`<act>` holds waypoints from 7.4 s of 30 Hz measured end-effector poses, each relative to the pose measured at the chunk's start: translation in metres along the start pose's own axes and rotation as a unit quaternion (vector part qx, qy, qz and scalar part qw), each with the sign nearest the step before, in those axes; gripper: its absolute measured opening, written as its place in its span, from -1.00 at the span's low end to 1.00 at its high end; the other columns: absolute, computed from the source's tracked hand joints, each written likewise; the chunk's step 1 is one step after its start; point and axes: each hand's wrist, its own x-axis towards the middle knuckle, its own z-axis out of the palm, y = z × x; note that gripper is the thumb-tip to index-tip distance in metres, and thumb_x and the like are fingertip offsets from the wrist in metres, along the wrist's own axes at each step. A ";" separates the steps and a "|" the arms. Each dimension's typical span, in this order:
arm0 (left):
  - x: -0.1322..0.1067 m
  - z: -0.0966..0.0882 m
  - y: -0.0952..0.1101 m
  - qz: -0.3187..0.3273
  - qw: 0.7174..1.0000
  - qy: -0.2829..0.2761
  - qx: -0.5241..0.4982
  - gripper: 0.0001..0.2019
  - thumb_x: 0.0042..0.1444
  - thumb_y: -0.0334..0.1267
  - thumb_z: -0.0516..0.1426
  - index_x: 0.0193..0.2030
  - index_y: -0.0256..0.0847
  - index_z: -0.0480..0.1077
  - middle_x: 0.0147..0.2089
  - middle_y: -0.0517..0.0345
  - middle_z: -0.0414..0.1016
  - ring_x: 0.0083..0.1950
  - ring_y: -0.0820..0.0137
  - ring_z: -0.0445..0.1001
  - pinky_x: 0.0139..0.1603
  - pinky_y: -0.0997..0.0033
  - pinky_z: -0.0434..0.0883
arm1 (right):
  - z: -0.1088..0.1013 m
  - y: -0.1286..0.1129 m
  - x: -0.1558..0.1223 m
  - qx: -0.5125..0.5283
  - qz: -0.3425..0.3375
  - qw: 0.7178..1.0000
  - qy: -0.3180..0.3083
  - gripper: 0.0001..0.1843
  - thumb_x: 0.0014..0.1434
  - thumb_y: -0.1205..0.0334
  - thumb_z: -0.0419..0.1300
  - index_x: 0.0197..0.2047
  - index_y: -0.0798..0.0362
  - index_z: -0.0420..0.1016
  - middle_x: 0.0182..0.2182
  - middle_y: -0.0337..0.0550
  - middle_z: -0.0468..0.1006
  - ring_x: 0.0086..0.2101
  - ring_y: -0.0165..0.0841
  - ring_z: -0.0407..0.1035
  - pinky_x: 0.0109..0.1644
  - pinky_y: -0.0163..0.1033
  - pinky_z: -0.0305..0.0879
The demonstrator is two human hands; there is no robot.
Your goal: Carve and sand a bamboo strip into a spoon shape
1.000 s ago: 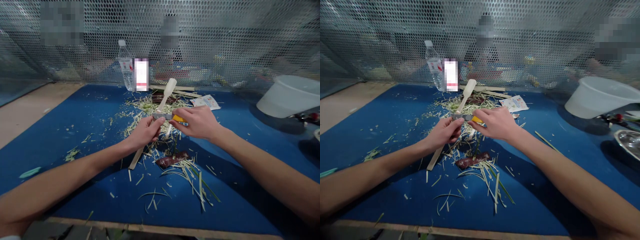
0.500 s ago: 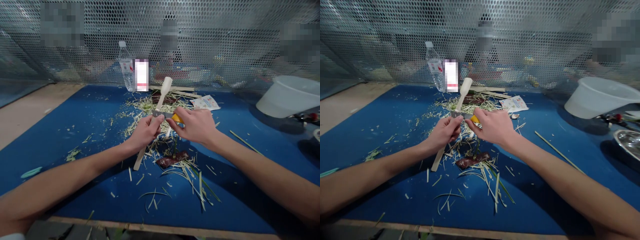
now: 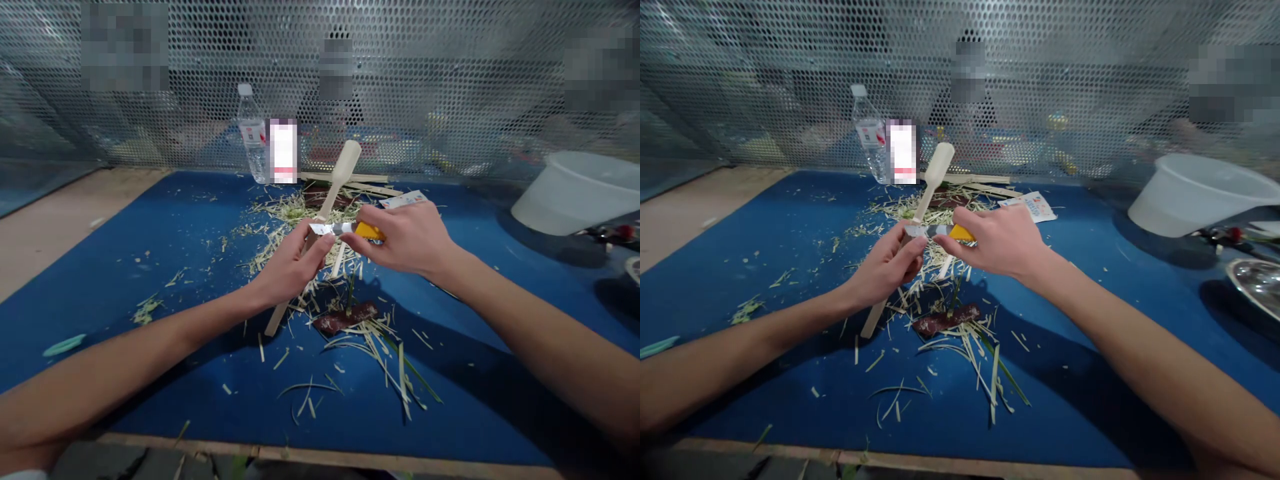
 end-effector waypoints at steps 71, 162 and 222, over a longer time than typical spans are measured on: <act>0.006 -0.001 0.014 -0.043 0.988 -0.042 -0.139 -0.66 0.39 -0.20 -0.03 -0.47 -0.12 0.08 -0.69 0.47 -0.01 -0.72 0.64 -0.06 -0.69 0.56 -0.03 | -0.005 -0.022 -0.009 -0.046 -0.027 0.994 0.093 -0.66 0.38 0.01 0.01 -0.21 0.04 0.49 -0.41 -0.16 0.56 -0.46 -0.38 0.35 -0.40 -0.22 -0.04; 0.002 0.016 0.017 -0.030 0.992 0.058 -0.105 -0.61 0.41 -0.10 -0.04 -0.49 -0.13 0.10 -0.66 0.44 0.00 -0.68 0.62 0.00 -0.67 0.57 0.06 | -0.008 -0.017 0.007 0.012 -0.046 0.998 0.028 -0.57 0.39 -0.03 -0.07 -0.25 0.06 0.47 -0.44 -0.19 0.54 -0.58 -0.45 0.17 -0.46 -0.22 -0.21; 0.001 0.015 0.022 -0.028 0.990 0.031 -0.133 -0.66 0.36 -0.11 0.02 -0.45 -0.11 0.11 -0.71 0.47 0.00 -0.72 0.63 -0.01 -0.68 0.54 0.03 | -0.029 -0.017 0.009 -0.036 -0.070 0.995 0.058 -0.61 0.38 0.01 -0.03 -0.32 0.04 0.46 -0.47 -0.21 0.54 -0.54 -0.44 0.27 -0.43 -0.23 -0.11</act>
